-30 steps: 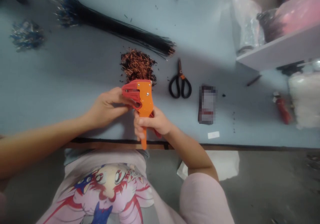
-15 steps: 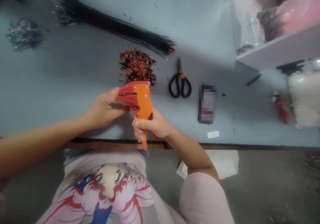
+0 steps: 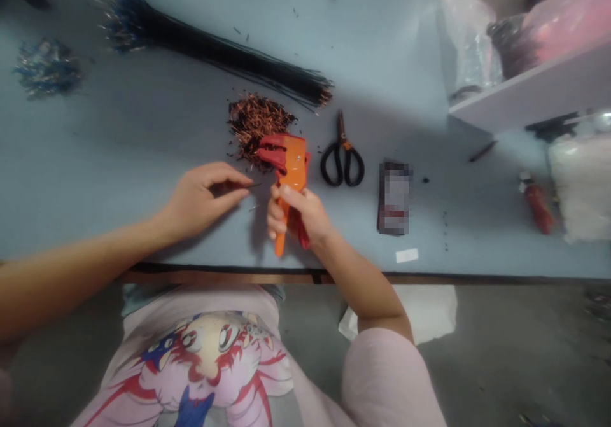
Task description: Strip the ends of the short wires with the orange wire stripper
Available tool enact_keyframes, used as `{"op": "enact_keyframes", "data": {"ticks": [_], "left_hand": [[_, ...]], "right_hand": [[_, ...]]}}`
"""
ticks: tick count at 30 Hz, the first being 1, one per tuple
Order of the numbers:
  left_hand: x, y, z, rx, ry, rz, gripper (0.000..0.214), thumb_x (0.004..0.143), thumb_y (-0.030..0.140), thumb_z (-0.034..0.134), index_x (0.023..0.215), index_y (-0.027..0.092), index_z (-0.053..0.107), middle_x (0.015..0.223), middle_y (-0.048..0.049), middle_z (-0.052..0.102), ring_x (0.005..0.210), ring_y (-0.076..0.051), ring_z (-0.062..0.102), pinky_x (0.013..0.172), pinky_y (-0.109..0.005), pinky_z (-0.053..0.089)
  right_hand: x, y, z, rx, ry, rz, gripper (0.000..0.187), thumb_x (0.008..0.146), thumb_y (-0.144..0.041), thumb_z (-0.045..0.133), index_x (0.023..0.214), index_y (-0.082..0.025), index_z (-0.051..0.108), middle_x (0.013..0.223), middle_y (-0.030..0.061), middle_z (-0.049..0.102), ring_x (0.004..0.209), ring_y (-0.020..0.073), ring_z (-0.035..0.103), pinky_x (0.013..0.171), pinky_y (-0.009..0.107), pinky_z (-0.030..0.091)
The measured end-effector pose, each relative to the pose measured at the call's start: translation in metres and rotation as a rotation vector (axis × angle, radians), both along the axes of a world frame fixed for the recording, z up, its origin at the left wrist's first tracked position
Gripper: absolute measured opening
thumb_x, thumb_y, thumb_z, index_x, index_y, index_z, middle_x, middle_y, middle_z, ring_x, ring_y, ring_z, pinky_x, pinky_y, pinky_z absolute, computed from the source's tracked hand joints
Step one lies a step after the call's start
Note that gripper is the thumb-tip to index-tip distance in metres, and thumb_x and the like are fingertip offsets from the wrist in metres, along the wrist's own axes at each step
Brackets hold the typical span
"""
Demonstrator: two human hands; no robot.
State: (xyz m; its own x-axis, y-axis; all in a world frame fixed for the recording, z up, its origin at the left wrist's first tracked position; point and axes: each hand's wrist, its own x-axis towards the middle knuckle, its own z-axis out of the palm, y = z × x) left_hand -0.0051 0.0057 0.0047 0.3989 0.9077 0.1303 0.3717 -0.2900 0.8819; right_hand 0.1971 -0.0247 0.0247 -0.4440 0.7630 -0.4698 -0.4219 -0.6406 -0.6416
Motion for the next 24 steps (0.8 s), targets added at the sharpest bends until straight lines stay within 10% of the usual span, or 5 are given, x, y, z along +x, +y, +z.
{"op": "enact_keyframes", "data": {"ticks": [7, 15, 24], "left_hand": [[-0.015, 0.026, -0.003, 0.236, 0.055, 0.232, 0.004, 0.081, 0.021, 0.065, 0.079, 0.023, 0.067, 0.078, -0.0001, 0.068, 0.068, -0.014, 0.057, 0.062, -0.028, 0.044], [-0.014, 0.027, -0.001, 0.138, 0.012, 0.265, 0.008, 0.082, 0.021, 0.061, 0.074, 0.021, 0.061, 0.070, 0.0022, 0.064, 0.060, -0.011, 0.052, 0.055, -0.025, 0.040], [-0.012, 0.024, -0.004, 0.091, -0.014, 0.211, 0.010, 0.087, 0.026, 0.055, 0.081, 0.020, 0.059, 0.072, 0.0006, 0.064, 0.064, -0.013, 0.057, 0.060, -0.026, 0.042]], "right_hand": [[0.023, 0.007, 0.007, 0.038, -0.109, -0.062, 0.034, 0.074, -0.040, 0.076, 0.093, -0.016, 0.061, 0.081, 0.0029, 0.069, 0.070, 0.0182, 0.068, 0.070, 0.038, 0.061], [0.022, -0.001, 0.011, 0.100, -0.339, 0.265, 0.044, 0.078, -0.039, 0.076, 0.110, -0.016, 0.057, 0.115, 0.0150, 0.069, 0.072, 0.0249, 0.074, 0.061, 0.038, 0.061], [0.028, 0.006, 0.007, 0.243, -0.310, 0.003, 0.048, 0.070, -0.040, 0.081, 0.105, -0.016, 0.059, 0.112, 0.0133, 0.069, 0.074, 0.0227, 0.073, 0.068, 0.040, 0.061]]}}
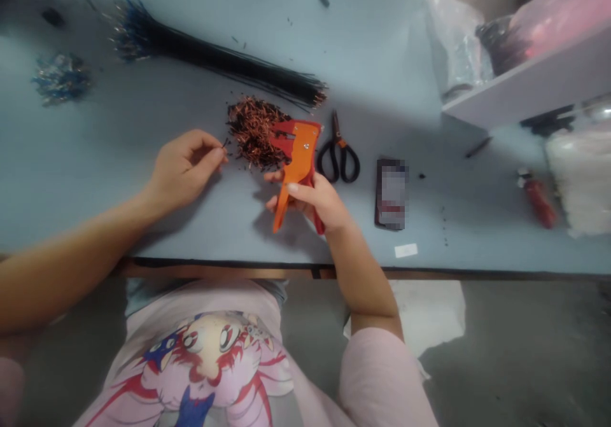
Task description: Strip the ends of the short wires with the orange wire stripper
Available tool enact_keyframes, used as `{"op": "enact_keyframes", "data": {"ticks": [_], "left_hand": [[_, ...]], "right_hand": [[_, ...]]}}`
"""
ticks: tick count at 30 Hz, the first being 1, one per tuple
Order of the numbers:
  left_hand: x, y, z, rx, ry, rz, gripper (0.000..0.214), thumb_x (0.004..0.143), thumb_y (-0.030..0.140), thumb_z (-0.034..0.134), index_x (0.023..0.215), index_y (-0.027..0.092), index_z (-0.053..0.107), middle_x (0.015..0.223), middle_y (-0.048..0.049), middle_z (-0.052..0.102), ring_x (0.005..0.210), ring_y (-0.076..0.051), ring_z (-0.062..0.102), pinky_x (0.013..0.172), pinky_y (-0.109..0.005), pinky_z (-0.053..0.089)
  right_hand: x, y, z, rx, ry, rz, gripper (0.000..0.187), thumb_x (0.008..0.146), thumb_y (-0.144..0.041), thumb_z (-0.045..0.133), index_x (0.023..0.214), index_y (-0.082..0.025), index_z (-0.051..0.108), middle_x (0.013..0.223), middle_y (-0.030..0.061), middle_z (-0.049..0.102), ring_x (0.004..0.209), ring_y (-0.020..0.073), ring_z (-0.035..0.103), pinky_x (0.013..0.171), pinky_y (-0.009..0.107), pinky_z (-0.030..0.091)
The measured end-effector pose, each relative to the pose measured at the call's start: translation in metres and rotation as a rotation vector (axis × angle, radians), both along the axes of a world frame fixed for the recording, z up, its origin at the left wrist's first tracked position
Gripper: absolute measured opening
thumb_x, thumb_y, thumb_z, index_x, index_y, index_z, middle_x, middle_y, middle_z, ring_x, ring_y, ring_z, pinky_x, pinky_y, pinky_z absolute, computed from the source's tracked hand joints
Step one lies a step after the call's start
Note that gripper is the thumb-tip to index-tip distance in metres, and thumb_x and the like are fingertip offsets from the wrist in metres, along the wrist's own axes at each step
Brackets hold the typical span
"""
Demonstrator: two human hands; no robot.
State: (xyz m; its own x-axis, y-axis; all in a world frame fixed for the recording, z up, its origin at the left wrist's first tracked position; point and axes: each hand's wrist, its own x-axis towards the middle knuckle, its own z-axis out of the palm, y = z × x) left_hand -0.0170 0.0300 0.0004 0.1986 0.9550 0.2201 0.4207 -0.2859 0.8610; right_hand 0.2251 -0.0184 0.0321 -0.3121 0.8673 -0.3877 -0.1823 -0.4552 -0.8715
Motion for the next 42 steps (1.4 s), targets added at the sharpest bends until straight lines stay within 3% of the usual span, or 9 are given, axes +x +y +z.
{"op": "enact_keyframes", "data": {"ticks": [3, 8, 14, 20, 24, 27, 30, 34, 42], "left_hand": [[0.000, -0.003, 0.004, -0.036, 0.016, -0.058, 0.010, 0.088, 0.026, 0.054, 0.082, 0.020, 0.058, 0.069, 0.0016, 0.064, 0.059, -0.012, 0.057, 0.059, -0.025, 0.043], [0.001, -0.007, 0.006, -0.091, 0.028, -0.121, 0.010, 0.090, 0.026, 0.053, 0.083, 0.020, 0.058, 0.063, 0.0029, 0.063, 0.052, -0.011, 0.056, 0.056, -0.024, 0.043], [0.002, -0.003, -0.003, -0.068, -0.098, -0.044, 0.005, 0.087, 0.024, 0.056, 0.091, 0.021, 0.057, 0.068, 0.0024, 0.065, 0.055, -0.011, 0.058, 0.053, -0.023, 0.044], [0.004, -0.003, 0.000, -0.020, -0.120, 0.047, 0.005, 0.084, 0.021, 0.061, 0.089, 0.020, 0.059, 0.073, 0.0014, 0.068, 0.067, -0.012, 0.064, 0.057, -0.023, 0.044], [0.003, -0.005, 0.006, 0.047, -0.064, 0.070, 0.006, 0.085, 0.023, 0.061, 0.080, 0.021, 0.062, 0.072, 0.0016, 0.068, 0.066, -0.012, 0.062, 0.059, -0.025, 0.045], [0.002, -0.006, 0.008, 0.102, -0.010, 0.077, 0.010, 0.085, 0.024, 0.061, 0.076, 0.021, 0.064, 0.072, 0.0019, 0.068, 0.066, -0.012, 0.060, 0.061, -0.026, 0.045], [0.001, -0.006, 0.006, 0.171, 0.046, 0.074, 0.009, 0.082, 0.023, 0.063, 0.074, 0.023, 0.064, 0.071, 0.0019, 0.068, 0.067, -0.014, 0.058, 0.065, -0.030, 0.046], [0.002, -0.007, 0.004, 0.272, 0.063, 0.077, 0.008, 0.080, 0.019, 0.064, 0.073, 0.023, 0.064, 0.072, 0.0017, 0.068, 0.070, -0.016, 0.057, 0.069, -0.032, 0.045], [0.003, -0.008, 0.006, 0.340, 0.010, 0.066, 0.009, 0.081, 0.016, 0.065, 0.073, 0.021, 0.063, 0.073, 0.0002, 0.066, 0.069, -0.015, 0.054, 0.068, -0.033, 0.043]], "right_hand": [[0.001, 0.000, 0.001, -0.106, -0.054, 0.045, 0.046, 0.072, -0.041, 0.080, 0.103, -0.015, 0.058, 0.102, 0.0132, 0.072, 0.071, 0.0229, 0.073, 0.067, 0.039, 0.062], [-0.006, 0.000, -0.007, -0.088, -0.101, 0.022, 0.050, 0.071, -0.038, 0.081, 0.109, -0.017, 0.056, 0.118, 0.0150, 0.067, 0.075, 0.0222, 0.072, 0.061, 0.037, 0.063], [-0.008, -0.001, -0.010, 0.002, 0.010, -0.016, 0.048, 0.066, -0.022, 0.077, 0.110, -0.017, 0.058, 0.125, 0.0134, 0.063, 0.084, 0.0227, 0.070, 0.068, 0.039, 0.062], [-0.011, -0.009, -0.005, 0.005, 0.031, 0.031, 0.062, 0.062, -0.007, 0.065, 0.121, -0.022, 0.054, 0.128, 0.0091, 0.061, 0.102, 0.0267, 0.067, 0.077, 0.041, 0.060], [-0.015, -0.012, -0.002, -0.054, 0.029, 0.071, 0.061, 0.064, -0.008, 0.061, 0.123, -0.021, 0.054, 0.111, 0.0067, 0.069, 0.104, 0.0279, 0.068, 0.087, 0.047, 0.056], [-0.016, -0.013, -0.002, -0.098, 0.026, 0.069, 0.057, 0.063, -0.008, 0.063, 0.119, -0.018, 0.057, 0.101, 0.0061, 0.070, 0.094, 0.0262, 0.070, 0.082, 0.043, 0.057], [-0.017, -0.014, -0.005, -0.108, 0.004, 0.042, 0.044, 0.071, -0.017, 0.071, 0.113, -0.016, 0.059, 0.092, 0.0055, 0.069, 0.084, 0.0227, 0.070, 0.074, 0.038, 0.058], [-0.017, -0.015, -0.006, -0.087, -0.003, 0.064, 0.044, 0.077, -0.035, 0.077, 0.112, -0.016, 0.059, 0.091, 0.0053, 0.068, 0.081, 0.0211, 0.069, 0.070, 0.036, 0.059], [-0.018, -0.017, -0.006, -0.072, -0.004, 0.103, 0.043, 0.078, -0.037, 0.078, 0.111, -0.017, 0.059, 0.092, 0.0056, 0.069, 0.081, 0.0199, 0.069, 0.073, 0.037, 0.060]]}}
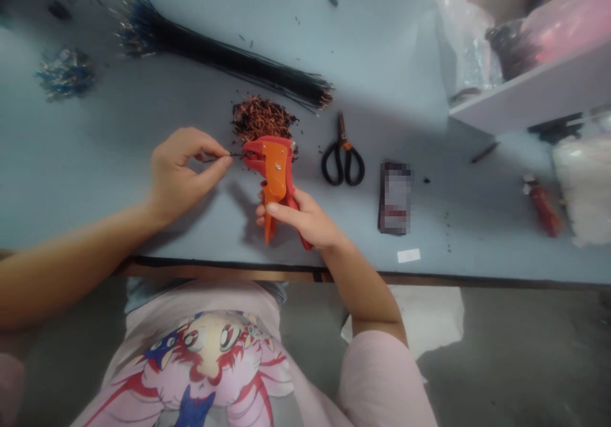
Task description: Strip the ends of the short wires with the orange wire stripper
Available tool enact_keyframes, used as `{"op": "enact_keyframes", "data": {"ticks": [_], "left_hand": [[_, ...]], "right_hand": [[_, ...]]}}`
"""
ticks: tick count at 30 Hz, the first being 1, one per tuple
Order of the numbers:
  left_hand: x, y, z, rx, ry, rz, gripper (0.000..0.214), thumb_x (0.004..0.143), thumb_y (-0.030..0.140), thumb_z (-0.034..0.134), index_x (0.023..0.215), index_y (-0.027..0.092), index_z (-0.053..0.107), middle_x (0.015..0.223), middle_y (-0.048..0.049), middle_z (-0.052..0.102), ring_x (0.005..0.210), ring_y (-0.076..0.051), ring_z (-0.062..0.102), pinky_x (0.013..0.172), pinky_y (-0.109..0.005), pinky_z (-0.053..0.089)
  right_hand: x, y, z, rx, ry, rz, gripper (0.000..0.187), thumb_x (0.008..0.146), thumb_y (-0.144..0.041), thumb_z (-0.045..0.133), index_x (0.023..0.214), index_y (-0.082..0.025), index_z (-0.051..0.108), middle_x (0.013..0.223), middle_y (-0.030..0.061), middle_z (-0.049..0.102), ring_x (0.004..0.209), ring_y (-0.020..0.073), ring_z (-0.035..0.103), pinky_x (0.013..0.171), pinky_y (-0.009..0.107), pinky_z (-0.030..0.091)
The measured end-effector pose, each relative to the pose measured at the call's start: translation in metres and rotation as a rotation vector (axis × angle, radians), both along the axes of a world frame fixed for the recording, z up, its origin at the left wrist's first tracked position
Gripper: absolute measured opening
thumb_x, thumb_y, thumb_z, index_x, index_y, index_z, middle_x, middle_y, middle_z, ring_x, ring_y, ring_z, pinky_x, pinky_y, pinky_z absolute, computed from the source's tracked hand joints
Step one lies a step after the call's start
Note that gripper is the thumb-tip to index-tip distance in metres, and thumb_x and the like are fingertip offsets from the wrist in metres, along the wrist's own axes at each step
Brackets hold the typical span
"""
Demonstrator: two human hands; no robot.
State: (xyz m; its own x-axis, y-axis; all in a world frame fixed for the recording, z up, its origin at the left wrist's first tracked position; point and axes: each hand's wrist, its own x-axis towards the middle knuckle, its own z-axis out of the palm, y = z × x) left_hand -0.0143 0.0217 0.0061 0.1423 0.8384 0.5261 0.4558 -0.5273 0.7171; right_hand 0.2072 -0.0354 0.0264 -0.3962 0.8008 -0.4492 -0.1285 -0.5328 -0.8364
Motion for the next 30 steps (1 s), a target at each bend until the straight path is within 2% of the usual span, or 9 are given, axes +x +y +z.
{"op": "enact_keyframes", "data": {"ticks": [6, 12, 22, 26, 30], "left_hand": [[0.0012, -0.0011, -0.0001, 0.001, 0.014, -0.007, 0.008, 0.082, 0.017, 0.065, 0.074, 0.019, 0.063, 0.073, 0.0005, 0.066, 0.070, -0.014, 0.055, 0.068, -0.032, 0.044], [0.0005, -0.0015, -0.0027, 0.094, 0.029, -0.024, 0.011, 0.082, 0.018, 0.066, 0.073, 0.022, 0.061, 0.071, 0.0027, 0.065, 0.069, -0.014, 0.057, 0.067, -0.032, 0.044], [0.0010, -0.0008, -0.0026, 0.166, 0.022, -0.051, 0.009, 0.083, 0.019, 0.065, 0.075, 0.020, 0.062, 0.073, 0.0026, 0.066, 0.071, -0.014, 0.058, 0.069, -0.032, 0.044], [0.0013, -0.0009, -0.0011, 0.167, 0.016, -0.047, 0.006, 0.084, 0.019, 0.066, 0.078, 0.021, 0.064, 0.075, 0.0016, 0.067, 0.073, -0.015, 0.059, 0.069, -0.032, 0.044], [0.0010, -0.0023, 0.0010, 0.164, 0.007, -0.050, 0.004, 0.086, 0.022, 0.066, 0.082, 0.021, 0.065, 0.075, 0.0018, 0.067, 0.072, -0.015, 0.060, 0.071, -0.033, 0.045]], "right_hand": [[-0.0016, -0.0025, -0.0005, 0.026, -0.006, 0.010, 0.042, 0.081, -0.043, 0.074, 0.111, -0.017, 0.059, 0.095, 0.0072, 0.068, 0.082, 0.0208, 0.069, 0.070, 0.037, 0.061], [-0.0035, -0.0026, -0.0004, 0.062, -0.012, 0.031, 0.042, 0.082, -0.046, 0.072, 0.109, -0.017, 0.058, 0.090, 0.0057, 0.067, 0.078, 0.0202, 0.068, 0.064, 0.035, 0.061], [-0.0040, -0.0039, -0.0005, 0.164, -0.061, 0.090, 0.024, 0.089, -0.041, 0.066, 0.094, -0.019, 0.059, 0.074, 0.0012, 0.062, 0.063, 0.0156, 0.063, 0.059, 0.031, 0.057], [-0.0031, -0.0043, -0.0002, 0.155, -0.065, 0.098, 0.026, 0.089, -0.042, 0.065, 0.089, -0.018, 0.058, 0.069, 0.0006, 0.061, 0.058, 0.0153, 0.062, 0.050, 0.028, 0.054], [-0.0041, -0.0053, 0.0010, 0.185, -0.079, 0.076, 0.027, 0.089, -0.041, 0.065, 0.082, -0.017, 0.057, 0.063, -0.0008, 0.060, 0.053, 0.0133, 0.059, 0.051, 0.027, 0.053]]}}
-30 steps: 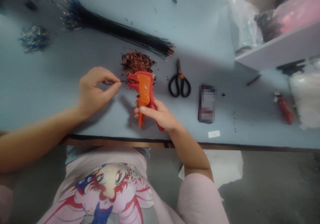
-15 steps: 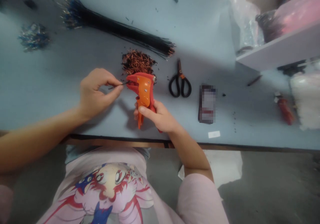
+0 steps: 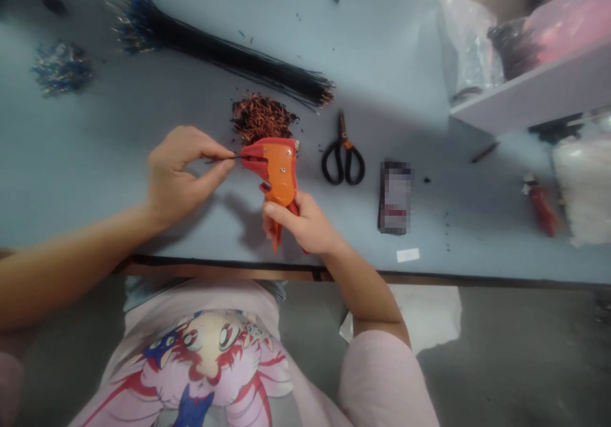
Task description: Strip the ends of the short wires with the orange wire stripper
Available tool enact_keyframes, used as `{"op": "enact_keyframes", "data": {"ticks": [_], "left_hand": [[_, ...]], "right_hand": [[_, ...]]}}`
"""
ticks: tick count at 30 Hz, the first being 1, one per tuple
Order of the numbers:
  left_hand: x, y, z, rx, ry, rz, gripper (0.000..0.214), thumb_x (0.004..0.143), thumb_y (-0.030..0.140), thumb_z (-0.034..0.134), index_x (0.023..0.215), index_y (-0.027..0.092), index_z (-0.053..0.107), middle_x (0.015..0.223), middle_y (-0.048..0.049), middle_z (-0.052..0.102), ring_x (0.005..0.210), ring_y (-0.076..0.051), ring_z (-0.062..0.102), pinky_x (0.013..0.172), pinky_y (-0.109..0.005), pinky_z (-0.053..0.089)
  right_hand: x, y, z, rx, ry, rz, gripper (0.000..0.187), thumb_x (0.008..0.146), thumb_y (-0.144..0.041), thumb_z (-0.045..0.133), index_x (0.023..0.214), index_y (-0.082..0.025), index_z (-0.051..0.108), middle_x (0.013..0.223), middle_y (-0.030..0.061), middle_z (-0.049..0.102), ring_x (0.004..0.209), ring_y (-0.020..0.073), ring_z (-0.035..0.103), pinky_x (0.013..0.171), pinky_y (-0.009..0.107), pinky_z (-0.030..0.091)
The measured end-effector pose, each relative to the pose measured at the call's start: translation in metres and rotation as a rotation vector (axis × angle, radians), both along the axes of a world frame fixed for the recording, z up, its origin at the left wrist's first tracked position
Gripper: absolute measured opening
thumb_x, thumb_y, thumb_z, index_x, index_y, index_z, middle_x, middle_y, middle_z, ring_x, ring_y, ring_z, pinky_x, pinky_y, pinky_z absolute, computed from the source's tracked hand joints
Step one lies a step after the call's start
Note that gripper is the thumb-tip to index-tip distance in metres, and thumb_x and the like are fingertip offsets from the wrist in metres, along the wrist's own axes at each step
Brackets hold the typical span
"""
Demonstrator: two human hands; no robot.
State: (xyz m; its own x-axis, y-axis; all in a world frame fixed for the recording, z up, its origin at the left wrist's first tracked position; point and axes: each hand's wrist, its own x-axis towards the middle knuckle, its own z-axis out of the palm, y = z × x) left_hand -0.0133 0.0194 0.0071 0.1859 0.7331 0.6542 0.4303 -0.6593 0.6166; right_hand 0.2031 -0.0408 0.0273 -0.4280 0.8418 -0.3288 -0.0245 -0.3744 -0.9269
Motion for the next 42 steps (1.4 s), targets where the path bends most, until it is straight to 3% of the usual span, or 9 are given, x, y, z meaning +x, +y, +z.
{"op": "enact_keyframes", "data": {"ticks": [10, 15, 17, 20, 24, 32, 42], "left_hand": [[-0.001, 0.000, -0.001, 0.010, 0.023, -0.019, 0.007, 0.088, 0.021, 0.062, 0.081, 0.022, 0.062, 0.076, 0.0022, 0.066, 0.075, -0.016, 0.059, 0.071, -0.034, 0.043], [-0.001, -0.001, -0.001, -0.037, 0.073, -0.010, 0.007, 0.089, 0.024, 0.061, 0.082, 0.024, 0.061, 0.079, 0.0018, 0.067, 0.077, -0.017, 0.060, 0.074, -0.036, 0.044], [-0.002, -0.001, 0.000, -0.052, 0.075, 0.004, 0.008, 0.089, 0.024, 0.061, 0.081, 0.024, 0.061, 0.078, 0.0017, 0.067, 0.075, -0.017, 0.059, 0.073, -0.036, 0.045], [-0.003, 0.000, 0.002, -0.102, 0.053, 0.053, 0.009, 0.088, 0.023, 0.061, 0.080, 0.024, 0.060, 0.078, 0.0012, 0.066, 0.075, -0.016, 0.059, 0.074, -0.037, 0.046], [-0.003, 0.000, 0.003, -0.138, 0.032, 0.093, 0.009, 0.087, 0.021, 0.061, 0.078, 0.024, 0.060, 0.076, 0.0012, 0.065, 0.073, -0.016, 0.058, 0.073, -0.036, 0.047], [-0.001, -0.002, 0.006, -0.111, 0.034, 0.049, 0.009, 0.088, 0.024, 0.059, 0.079, 0.025, 0.061, 0.075, 0.0014, 0.066, 0.073, -0.016, 0.059, 0.074, -0.038, 0.048], [0.000, 0.001, -0.001, 0.003, 0.003, -0.002, 0.006, 0.087, 0.021, 0.063, 0.081, 0.022, 0.062, 0.076, 0.0034, 0.067, 0.074, -0.013, 0.059, 0.071, -0.035, 0.046]], "right_hand": [[-0.004, -0.002, 0.004, 0.027, -0.049, 0.012, 0.035, 0.086, -0.042, 0.068, 0.066, -0.017, 0.053, 0.055, -0.0033, 0.053, 0.045, 0.0106, 0.055, 0.045, 0.025, 0.051], [-0.007, -0.002, 0.003, -0.033, 0.008, -0.073, 0.038, 0.087, -0.039, 0.068, 0.064, -0.019, 0.045, 0.048, -0.0087, 0.039, 0.035, 0.0060, 0.039, 0.036, 0.022, 0.040], [-0.005, 0.000, 0.003, -0.065, 0.054, -0.067, 0.035, 0.084, -0.042, 0.070, 0.069, -0.019, 0.049, 0.052, -0.0070, 0.044, 0.039, 0.0079, 0.045, 0.039, 0.024, 0.045], [0.001, 0.005, 0.005, -0.134, 0.134, -0.115, 0.035, 0.078, -0.047, 0.075, 0.088, -0.018, 0.058, 0.070, -0.0012, 0.058, 0.057, 0.0139, 0.059, 0.057, 0.034, 0.058], [0.007, 0.008, 0.009, -0.157, 0.171, -0.165, 0.036, 0.077, -0.042, 0.076, 0.097, -0.017, 0.060, 0.082, 0.0023, 0.063, 0.071, 0.0175, 0.064, 0.071, 0.040, 0.060], [0.003, 0.002, 0.007, -0.173, 0.107, -0.010, 0.035, 0.079, -0.039, 0.076, 0.099, -0.015, 0.059, 0.083, 0.0045, 0.065, 0.074, 0.0212, 0.069, 0.060, 0.035, 0.060], [0.002, -0.001, 0.003, -0.176, 0.149, 0.030, 0.036, 0.079, -0.037, 0.076, 0.101, -0.015, 0.058, 0.084, 0.0051, 0.066, 0.076, 0.0220, 0.070, 0.060, 0.036, 0.061]]}}
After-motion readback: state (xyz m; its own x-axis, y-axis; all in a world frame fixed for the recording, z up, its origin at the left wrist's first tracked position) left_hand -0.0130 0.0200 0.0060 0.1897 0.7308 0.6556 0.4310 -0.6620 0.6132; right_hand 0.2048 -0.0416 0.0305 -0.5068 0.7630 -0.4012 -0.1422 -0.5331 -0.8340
